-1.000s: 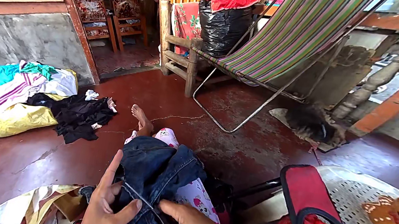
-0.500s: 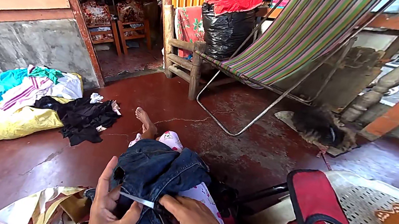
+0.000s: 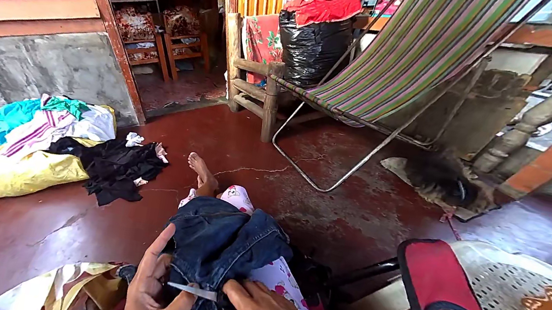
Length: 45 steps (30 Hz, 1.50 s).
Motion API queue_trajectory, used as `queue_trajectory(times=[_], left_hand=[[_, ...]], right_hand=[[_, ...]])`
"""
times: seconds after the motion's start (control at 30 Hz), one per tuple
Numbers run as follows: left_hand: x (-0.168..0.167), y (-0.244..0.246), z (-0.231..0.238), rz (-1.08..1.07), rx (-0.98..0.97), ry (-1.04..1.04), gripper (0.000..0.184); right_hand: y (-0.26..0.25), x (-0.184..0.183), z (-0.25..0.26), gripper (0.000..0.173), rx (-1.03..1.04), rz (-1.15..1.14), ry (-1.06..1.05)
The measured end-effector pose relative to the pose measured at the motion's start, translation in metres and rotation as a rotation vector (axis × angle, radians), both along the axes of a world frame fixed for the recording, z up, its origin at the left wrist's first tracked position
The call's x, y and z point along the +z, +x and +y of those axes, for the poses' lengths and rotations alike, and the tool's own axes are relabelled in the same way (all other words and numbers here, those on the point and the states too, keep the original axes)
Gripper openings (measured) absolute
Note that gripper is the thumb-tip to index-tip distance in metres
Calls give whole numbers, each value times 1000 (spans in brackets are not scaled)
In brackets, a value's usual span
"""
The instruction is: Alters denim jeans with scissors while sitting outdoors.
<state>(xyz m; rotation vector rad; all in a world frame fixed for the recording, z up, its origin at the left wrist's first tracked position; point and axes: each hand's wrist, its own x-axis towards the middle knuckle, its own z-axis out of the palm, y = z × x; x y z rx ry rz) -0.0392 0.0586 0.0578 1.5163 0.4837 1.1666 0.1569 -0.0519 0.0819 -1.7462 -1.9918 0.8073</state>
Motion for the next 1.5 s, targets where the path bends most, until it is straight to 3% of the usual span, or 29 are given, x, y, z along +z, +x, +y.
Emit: queue_trajectory(times=[0.13,0.37,0.7,0.87,1.1,1.3,1.5], left_hand=[[-5,1,-2,-31,2,25,87],[-11,2,-1,-81,-42,-44,67],[-17,-4,14,-85,-260,-22,77],[-25,-1,14,-138,-205,-16,88],[-27,3,10,-176,-161,-40,90],[-25,8,4,-131,-66,2,86],[-22,7,5,-134,-66,-32,95]], right_hand=[[-6,9,-9,66,-47,-131,11],[-10,10,-13,66,-99,-157,4],[-4,13,-4,64,-26,-136,-58],[-4,13,6,66,-11,-111,-76],[7,2,1,51,5,-119,33],[-2,1,-4,61,-36,-108,-2],[-10,8,2,66,-58,-155,-21]])
